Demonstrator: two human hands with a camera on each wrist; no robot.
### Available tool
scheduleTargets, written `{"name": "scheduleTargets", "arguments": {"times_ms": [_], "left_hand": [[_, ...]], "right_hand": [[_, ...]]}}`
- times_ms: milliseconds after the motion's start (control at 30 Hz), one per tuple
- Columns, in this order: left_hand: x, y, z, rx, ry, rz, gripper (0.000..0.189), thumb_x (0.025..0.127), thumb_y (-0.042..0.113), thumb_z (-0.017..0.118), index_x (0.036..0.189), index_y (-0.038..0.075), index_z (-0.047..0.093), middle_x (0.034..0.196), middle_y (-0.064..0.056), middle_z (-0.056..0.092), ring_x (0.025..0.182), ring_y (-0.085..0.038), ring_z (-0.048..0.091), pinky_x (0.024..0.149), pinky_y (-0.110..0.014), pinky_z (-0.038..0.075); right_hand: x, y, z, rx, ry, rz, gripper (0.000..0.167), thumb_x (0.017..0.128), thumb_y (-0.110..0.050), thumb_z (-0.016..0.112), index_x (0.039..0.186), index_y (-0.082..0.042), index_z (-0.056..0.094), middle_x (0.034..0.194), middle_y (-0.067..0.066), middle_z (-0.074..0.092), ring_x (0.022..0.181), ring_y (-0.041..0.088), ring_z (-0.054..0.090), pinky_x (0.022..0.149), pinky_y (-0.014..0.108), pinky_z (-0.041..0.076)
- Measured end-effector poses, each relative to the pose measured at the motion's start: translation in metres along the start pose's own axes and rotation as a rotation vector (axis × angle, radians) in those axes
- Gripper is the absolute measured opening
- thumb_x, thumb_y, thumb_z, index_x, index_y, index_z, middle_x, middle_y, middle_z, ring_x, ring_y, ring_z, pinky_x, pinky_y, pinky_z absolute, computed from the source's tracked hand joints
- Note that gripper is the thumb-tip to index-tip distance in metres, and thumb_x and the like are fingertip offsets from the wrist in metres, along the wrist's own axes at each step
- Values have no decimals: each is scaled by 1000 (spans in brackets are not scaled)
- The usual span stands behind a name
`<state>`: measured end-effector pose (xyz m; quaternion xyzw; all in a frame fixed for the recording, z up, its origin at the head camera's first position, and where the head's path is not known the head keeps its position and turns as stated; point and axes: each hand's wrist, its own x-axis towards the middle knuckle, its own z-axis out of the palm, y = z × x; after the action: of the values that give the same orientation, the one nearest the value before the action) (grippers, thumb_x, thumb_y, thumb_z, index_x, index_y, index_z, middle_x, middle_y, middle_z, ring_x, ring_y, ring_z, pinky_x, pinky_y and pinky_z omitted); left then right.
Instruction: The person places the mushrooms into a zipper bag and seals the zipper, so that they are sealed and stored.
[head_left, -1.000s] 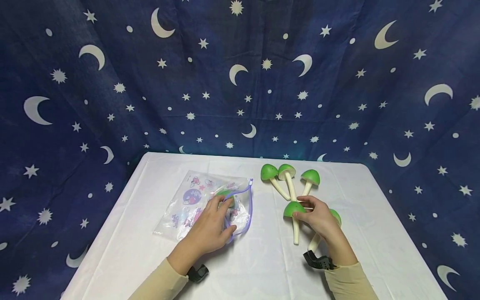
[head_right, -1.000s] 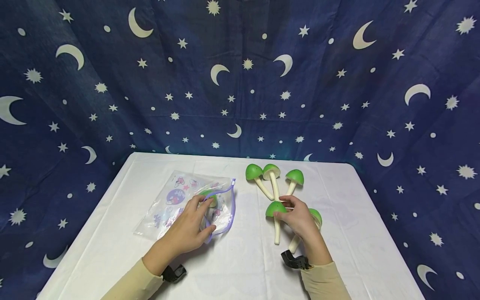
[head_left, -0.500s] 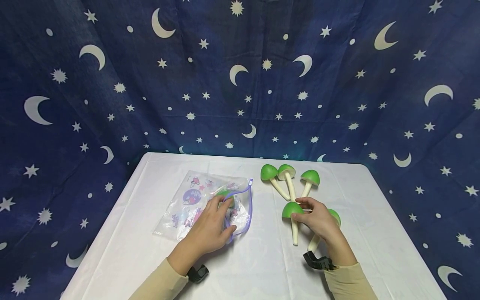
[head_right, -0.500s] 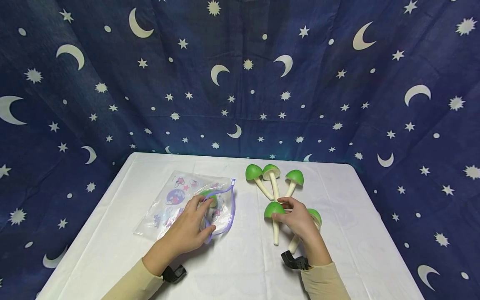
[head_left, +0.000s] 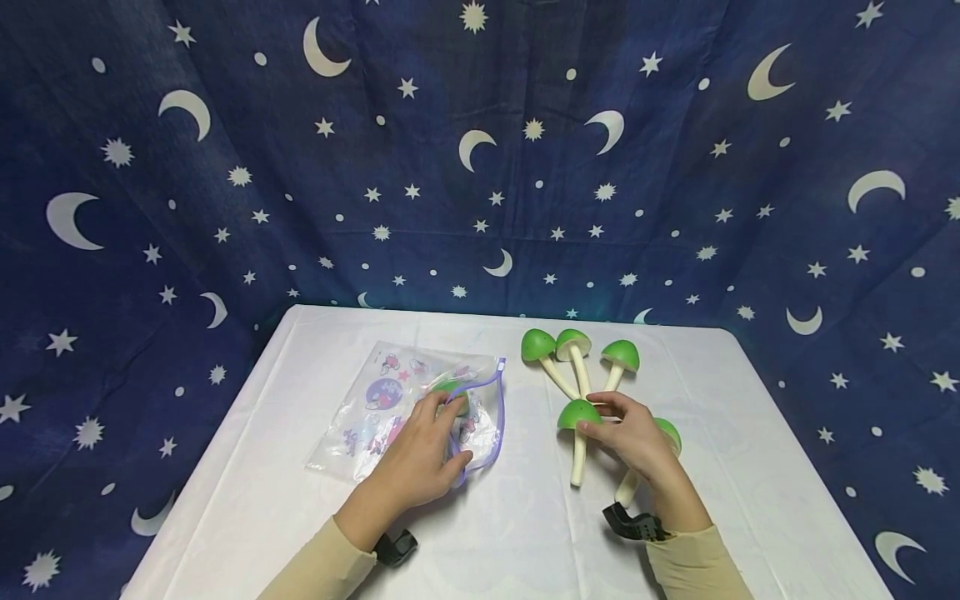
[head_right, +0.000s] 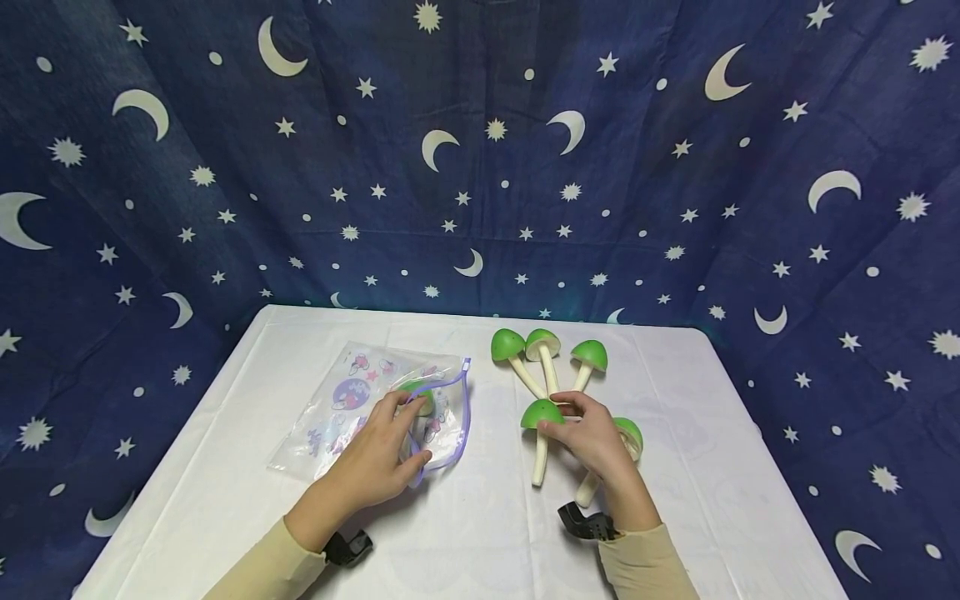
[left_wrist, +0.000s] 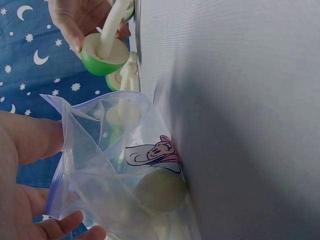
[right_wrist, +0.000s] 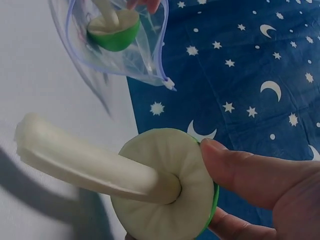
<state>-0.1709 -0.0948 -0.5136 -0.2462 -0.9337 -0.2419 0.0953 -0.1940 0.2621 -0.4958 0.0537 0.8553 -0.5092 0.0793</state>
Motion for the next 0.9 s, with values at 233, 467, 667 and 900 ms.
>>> {"name": "scheduleTargets", "arguments": {"times_ms": [233, 467, 667, 900], "left_hand": [[0, 0, 0, 2, -13, -5, 78, 91, 34, 83, 157, 8, 51, 154, -14, 47, 145, -34, 50, 119, -50, 49], [0, 0, 0, 7, -12, -1, 78, 91, 34, 83, 157, 8, 51, 154, -15, 47, 144, -35, 51, 119, -50, 49], [-1, 1, -1, 10, 2, 10, 78, 90, 34, 84, 156, 8, 51, 153, -15, 48, 143, -35, 52, 117, -50, 50], [-1, 2, -2, 6, 1, 12, 78, 90, 33, 84, 156, 7, 51, 153, -16, 48, 143, -35, 52, 117, -51, 50]], "right_hand": [[0, -8, 7, 126, -8, -4, 60, 90, -12, 85, 144, -1, 62, 136, 27, 66, 96, 17, 69, 81, 28, 65], [-1, -15, 15, 193, -34, -47, 60, 90, -8, 84, 143, 3, 60, 137, 30, 65, 92, 13, 70, 81, 30, 66], [1, -22, 24, 228, -62, -65, 59, 91, -8, 83, 144, 3, 61, 137, 29, 65, 92, 14, 71, 81, 33, 66], [4, -28, 36, 267, -79, -64, 57, 90, -8, 84, 142, 2, 62, 132, 26, 66, 93, 14, 72, 79, 32, 66]]}}
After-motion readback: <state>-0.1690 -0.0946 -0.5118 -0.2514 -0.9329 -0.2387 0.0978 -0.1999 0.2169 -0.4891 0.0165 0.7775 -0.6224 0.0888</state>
